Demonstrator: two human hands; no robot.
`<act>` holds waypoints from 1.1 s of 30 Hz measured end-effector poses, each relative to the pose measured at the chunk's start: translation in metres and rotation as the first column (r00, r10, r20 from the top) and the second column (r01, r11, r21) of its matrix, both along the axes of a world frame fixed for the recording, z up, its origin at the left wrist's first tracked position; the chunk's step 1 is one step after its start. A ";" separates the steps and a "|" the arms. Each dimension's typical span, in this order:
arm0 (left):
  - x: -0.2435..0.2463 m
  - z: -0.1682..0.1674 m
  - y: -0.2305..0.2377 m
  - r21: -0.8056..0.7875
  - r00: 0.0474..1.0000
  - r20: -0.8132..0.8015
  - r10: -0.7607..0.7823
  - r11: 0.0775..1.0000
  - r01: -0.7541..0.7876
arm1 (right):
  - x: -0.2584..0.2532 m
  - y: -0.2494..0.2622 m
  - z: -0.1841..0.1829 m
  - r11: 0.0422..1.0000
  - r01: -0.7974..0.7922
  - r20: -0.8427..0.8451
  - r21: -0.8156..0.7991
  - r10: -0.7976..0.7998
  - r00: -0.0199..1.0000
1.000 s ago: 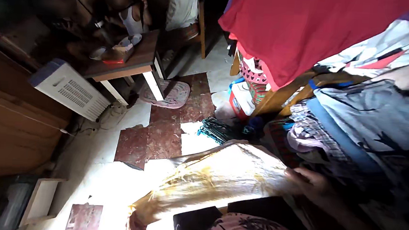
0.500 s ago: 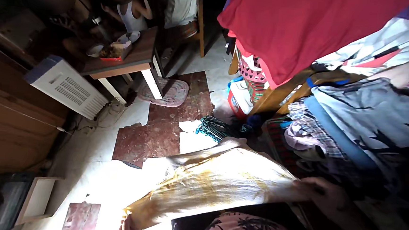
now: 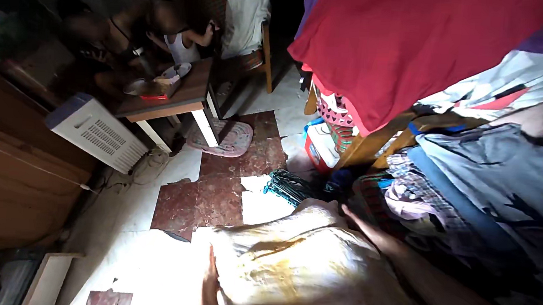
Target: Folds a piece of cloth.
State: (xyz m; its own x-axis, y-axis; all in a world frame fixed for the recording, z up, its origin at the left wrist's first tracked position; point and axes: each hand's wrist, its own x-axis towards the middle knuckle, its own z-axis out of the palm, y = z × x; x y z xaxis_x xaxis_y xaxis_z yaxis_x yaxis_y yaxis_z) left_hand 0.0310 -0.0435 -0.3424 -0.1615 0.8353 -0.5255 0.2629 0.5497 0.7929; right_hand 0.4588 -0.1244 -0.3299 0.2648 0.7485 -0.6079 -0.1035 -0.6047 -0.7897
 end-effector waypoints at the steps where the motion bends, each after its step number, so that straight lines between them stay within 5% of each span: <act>1: 0.006 -0.007 0.017 0.165 0.999 0.029 -0.045 0.985 0.039 | 0.006 0.020 -0.005 0.999 0.012 0.007 -0.036 -0.012 1.000; 2: 0.009 -0.019 0.034 0.307 0.995 0.065 -0.079 0.950 0.056 | 0.016 0.038 -0.016 0.998 0.009 0.038 -0.064 -0.007 0.999; 4: 0.017 -0.012 0.050 0.338 0.973 0.200 -0.115 0.940 0.041 | 0.028 0.064 -0.023 0.998 -0.049 0.046 -0.049 0.051 0.998; 9: 0.007 -0.002 0.079 -0.025 0.902 0.431 0.027 1.000 -0.018 | 0.004 0.106 -0.017 0.997 -0.076 -0.193 -0.034 0.068 0.979; 12: -0.021 -0.002 0.102 -0.077 0.940 0.340 -0.036 0.995 0.066 | 0.020 0.148 -0.043 0.976 -0.217 -0.079 0.019 0.218 0.973; 16: -0.066 0.015 0.122 -0.048 0.947 0.254 -0.194 0.976 0.213 | 0.030 0.162 -0.020 0.992 -0.106 -0.044 0.065 0.109 0.993; 19: -0.082 0.044 0.125 -0.009 0.961 0.037 -0.273 0.962 0.274 | 0.048 0.156 -0.001 0.975 -0.159 0.106 0.157 0.143 0.984; 24: -0.094 0.080 0.087 0.309 0.964 -0.157 -0.216 0.916 0.255 | 0.052 0.103 0.056 0.859 -0.306 0.435 0.410 0.110 0.894; 28: -0.110 0.092 0.014 0.553 0.985 -0.031 -0.170 0.818 0.158 | 0.044 0.002 0.079 0.730 -0.362 0.535 0.579 -0.006 0.845; 30: -0.118 0.075 -0.021 0.558 0.986 0.009 -0.167 0.819 0.133 | 0.037 -0.048 0.068 0.686 -0.364 0.522 0.630 -0.027 0.853; 33: -0.120 0.041 -0.057 0.379 0.974 -0.187 -0.131 0.905 0.195 | 0.032 -0.101 0.021 0.669 -0.460 0.588 0.584 0.043 0.808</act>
State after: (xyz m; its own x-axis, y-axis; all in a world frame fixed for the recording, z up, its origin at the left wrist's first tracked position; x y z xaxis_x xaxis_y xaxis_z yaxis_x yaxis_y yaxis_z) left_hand -0.0887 -0.1004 -0.3013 -0.0578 0.9899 -0.1293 0.4581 0.1413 0.8776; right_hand 0.4904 -0.2259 -0.3093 0.0932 0.9632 0.2523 0.4851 0.1773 -0.8563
